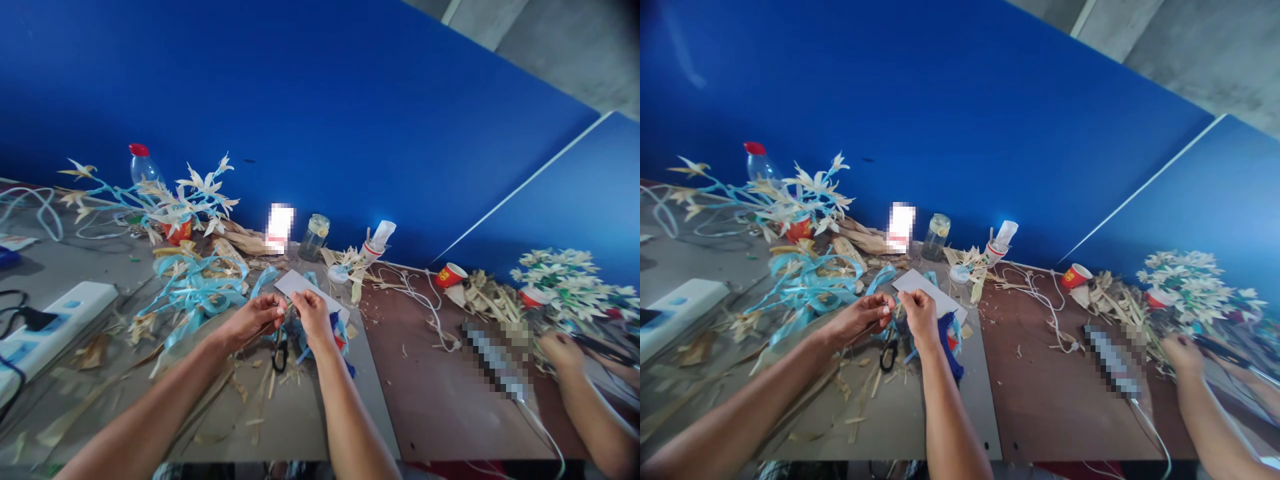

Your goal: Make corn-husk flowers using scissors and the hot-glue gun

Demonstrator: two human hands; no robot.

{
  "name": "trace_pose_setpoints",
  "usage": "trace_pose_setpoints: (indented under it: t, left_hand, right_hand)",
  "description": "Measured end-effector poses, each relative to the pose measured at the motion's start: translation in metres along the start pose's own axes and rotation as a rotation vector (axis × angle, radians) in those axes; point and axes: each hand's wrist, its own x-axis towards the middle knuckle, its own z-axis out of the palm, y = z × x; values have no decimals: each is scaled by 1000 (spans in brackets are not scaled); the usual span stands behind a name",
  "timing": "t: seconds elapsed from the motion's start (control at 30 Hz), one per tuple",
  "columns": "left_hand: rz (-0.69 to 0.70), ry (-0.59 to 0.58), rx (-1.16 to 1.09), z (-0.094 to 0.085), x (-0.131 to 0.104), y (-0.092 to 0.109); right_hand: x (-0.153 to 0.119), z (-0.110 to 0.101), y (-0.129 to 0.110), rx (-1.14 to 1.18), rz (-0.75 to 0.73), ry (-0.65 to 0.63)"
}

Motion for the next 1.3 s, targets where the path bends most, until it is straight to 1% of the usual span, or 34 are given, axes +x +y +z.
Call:
trace_pose_setpoints:
  t: [0.17,0.27,0.33,0.43,0.5,0.53,0.6,0.73,0.93,1.03,1.17,1.23,1.3]
  left_hand:
    - [0,59,149,4,2,-2]
    - [0,89,120,6,1,0]
    - [-1,103,62,5,-1,2]
    - [-23,134,-25,5,-3,5]
    - [-44,152,-66,4,-3,7]
    - [-54,155,-78,4,-3,7]
    - [-66,141,-84,3,-3,5]
    - [-70,70,-81,0,-1,1]
    - [-37,30,-38,-1,-1,1]
    - [-30,34,9,3,-1,2]
    - [-9,83,57,7,-2,1]
    - [-5,90,49,7,-1,1]
    - [-13,91,19,7,-2,2]
  right_hand:
    - [0,0,3,-79,-15,41]
    - [0,-2,4,35,32,31]
    - [0,-3,2,181,76,-18]
    - [-3,-4,-4,354,108,-160]
    - [-5,-3,-8,361,103,-246]
    - [-5,-2,-9,339,94,-265]
    - [-6,0,-8,290,72,-252]
    - [-4,2,-4,247,36,-160]
    - [-3,1,-2,234,19,-169]
    - [-4,3,-1,211,39,-158]
    - [-3,3,2,161,69,-137]
    - [-2,2,0,172,97,-130]
    - [-3,1,-2,220,127,-151]
